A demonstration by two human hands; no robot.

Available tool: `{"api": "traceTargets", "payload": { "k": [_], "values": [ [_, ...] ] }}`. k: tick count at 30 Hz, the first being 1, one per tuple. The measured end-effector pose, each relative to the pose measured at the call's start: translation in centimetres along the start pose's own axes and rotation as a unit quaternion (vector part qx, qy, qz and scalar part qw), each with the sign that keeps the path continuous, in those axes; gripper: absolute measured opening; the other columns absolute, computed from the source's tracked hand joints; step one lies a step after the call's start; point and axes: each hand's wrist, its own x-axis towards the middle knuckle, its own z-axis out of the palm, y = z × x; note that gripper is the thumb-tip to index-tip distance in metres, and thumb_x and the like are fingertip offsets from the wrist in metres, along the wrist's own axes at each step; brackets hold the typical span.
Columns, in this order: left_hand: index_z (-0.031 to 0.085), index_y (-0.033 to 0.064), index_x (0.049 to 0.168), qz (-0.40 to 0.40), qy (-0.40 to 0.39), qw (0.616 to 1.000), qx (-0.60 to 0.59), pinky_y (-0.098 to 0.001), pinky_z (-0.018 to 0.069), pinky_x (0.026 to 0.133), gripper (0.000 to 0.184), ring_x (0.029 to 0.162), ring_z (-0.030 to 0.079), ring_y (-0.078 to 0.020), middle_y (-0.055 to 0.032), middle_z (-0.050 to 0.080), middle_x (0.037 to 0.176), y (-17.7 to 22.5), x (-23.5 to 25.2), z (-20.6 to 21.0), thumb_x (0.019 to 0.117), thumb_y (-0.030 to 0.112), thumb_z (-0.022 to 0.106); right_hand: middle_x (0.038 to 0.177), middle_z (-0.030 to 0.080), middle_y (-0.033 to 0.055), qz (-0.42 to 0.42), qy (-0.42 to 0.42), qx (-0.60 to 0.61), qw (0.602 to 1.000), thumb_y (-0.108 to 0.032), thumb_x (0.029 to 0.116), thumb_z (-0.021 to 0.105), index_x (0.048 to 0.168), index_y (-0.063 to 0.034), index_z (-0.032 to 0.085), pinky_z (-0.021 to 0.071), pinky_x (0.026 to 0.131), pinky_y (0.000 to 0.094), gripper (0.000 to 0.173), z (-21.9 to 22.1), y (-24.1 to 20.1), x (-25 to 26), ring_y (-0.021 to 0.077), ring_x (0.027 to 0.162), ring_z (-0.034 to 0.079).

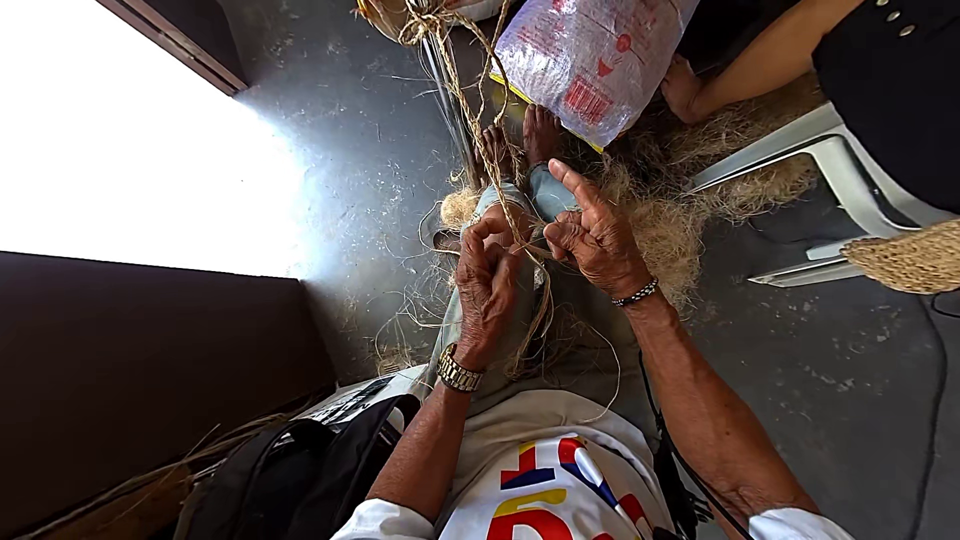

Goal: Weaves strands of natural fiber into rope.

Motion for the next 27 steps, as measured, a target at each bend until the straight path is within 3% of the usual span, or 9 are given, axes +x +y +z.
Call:
{"api": "traceTargets", "payload": {
  "k": [5,7,9,15,18,22,24,25,27],
  "values": [
    [0.057,0.0101,0.129,0.029,-0.023,0.999,-0.034,-0.0199,0.042,0.048,0.027,0.051,0.046,-0.0061,0.0012,0.054,0.068,-0.2,0.2,-0.1,0.1014,0.008,0.057,0.063,0.052,0.0052,0.004,-0.052,-0.007,0.999,-0.001,0.0991,0.059,0.164,-0.0118,0.025,0.0415,0.04,0.0182,0.074,0.1,-0.8,0.4,0.0089,0.044,0.047],
    [0.057,0.0092,0.134,0.033,-0.027,0.998,-0.042,-0.0193,0.043,0.048,0.034,0.051,0.047,-0.005,0.001,0.059,0.071,-0.2,0.3,-0.2,0.1004,0.007,0.058,0.068,0.058,0.0045,0.031,-0.078,0.017,0.996,-0.002,0.0988,0.061,0.163,-0.0104,0.025,0.0454,0.044,0.0184,0.074,0.1,-0.7,1.1,0.008,0.049,0.052],
    [0.056,0.0072,0.14,0.041,-0.035,0.996,-0.065,-0.0185,0.044,0.049,0.04,0.052,0.048,-0.0033,0.0013,0.062,0.073,-0.4,0.4,-0.2,0.1001,0.006,0.06,0.066,0.056,0.0043,0.056,-0.1,0.042,0.993,-0.002,0.0985,0.06,0.164,-0.0105,0.024,0.0451,0.044,0.0186,0.075,0.2,-0.3,1.7,0.0078,0.048,0.051],
    [0.058,0.0051,0.141,0.031,-0.085,0.993,-0.074,-0.0174,0.0445,0.049,0.042,0.054,0.049,-0.0022,-0.0006,0.066,0.084,-0.1,0.9,-1.0,0.0992,0.007,0.062,0.069,0.061,0.0024,0.127,-0.177,0.084,0.972,-0.006,0.0984,0.061,0.166,-0.014,0.016,0.0427,0.045,0.0164,0.081,-0.4,0.3,2.4,0.0039,0.051,0.051],
    [0.058,0.0055,0.142,0.023,-0.112,0.99,-0.082,-0.0171,0.0426,0.046,0.044,0.05,0.047,-0.0021,0.001,0.064,0.074,0.0,1.3,-1.4,0.0988,0.01,0.064,0.081,0.065,0.0037,0.144,-0.23,0.127,0.954,-0.003,0.0973,0.06,0.165,-0.0066,0.006,0.0461,0.049,0.0152,0.086,-0.8,0.5,3.2,0.0027,0.055,0.054],
    [0.057,0.008,0.145,0.024,-0.129,0.988,-0.084,-0.0174,0.0445,0.048,0.047,0.053,0.049,-0.003,-0.0012,0.066,0.086,0.0,1.4,-1.7,0.0984,0.009,0.064,0.102,0.066,0.0064,0.192,-0.259,0.123,0.939,0.001,0.0957,0.059,0.165,-0.0095,0.006,0.045,0.048,0.0148,0.088,-0.7,-0.7,3.7,0.0021,0.055,0.052],
    [0.055,0.0088,0.147,0.021,-0.14,0.986,-0.083,-0.0177,0.0454,0.049,0.049,0.054,0.049,-0.0033,-0.0013,0.066,0.086,0.1,1.4,-1.9,0.0981,0.007,0.063,0.086,0.065,0.0065,0.207,-0.267,0.131,0.932,0.0,0.0955,0.058,0.165,-0.0112,0.007,0.0431,0.046,0.0159,0.088,-0.8,-0.7,3.8,0.0043,0.053,0.052],
    [0.055,0.0084,0.147,0.021,-0.142,0.986,-0.087,-0.0174,0.0444,0.048,0.05,0.052,0.048,-0.003,-0.0007,0.065,0.079,0.0,1.5,-2.0,0.0974,0.006,0.063,0.08,0.064,0.0061,0.213,-0.273,0.136,0.928,0.0,0.0959,0.058,0.166,-0.0114,0.006,0.0421,0.045,0.0154,0.088,-0.8,-0.6,3.9,0.0045,0.052,0.052],
    [0.054,0.0086,0.148,0.016,-0.151,0.984,-0.089,-0.0165,0.0434,0.047,0.051,0.05,0.047,-0.0027,-0.0001,0.063,0.074,0.0,1.5,-2.1,0.0978,0.005,0.062,0.079,0.064,0.0059,0.22,-0.277,0.138,0.925,0.0,0.0967,0.057,0.165,-0.011,0.006,0.0418,0.045,0.0147,0.086,-0.8,-0.7,4.0,0.0044,0.052,0.052]
  ]
}}
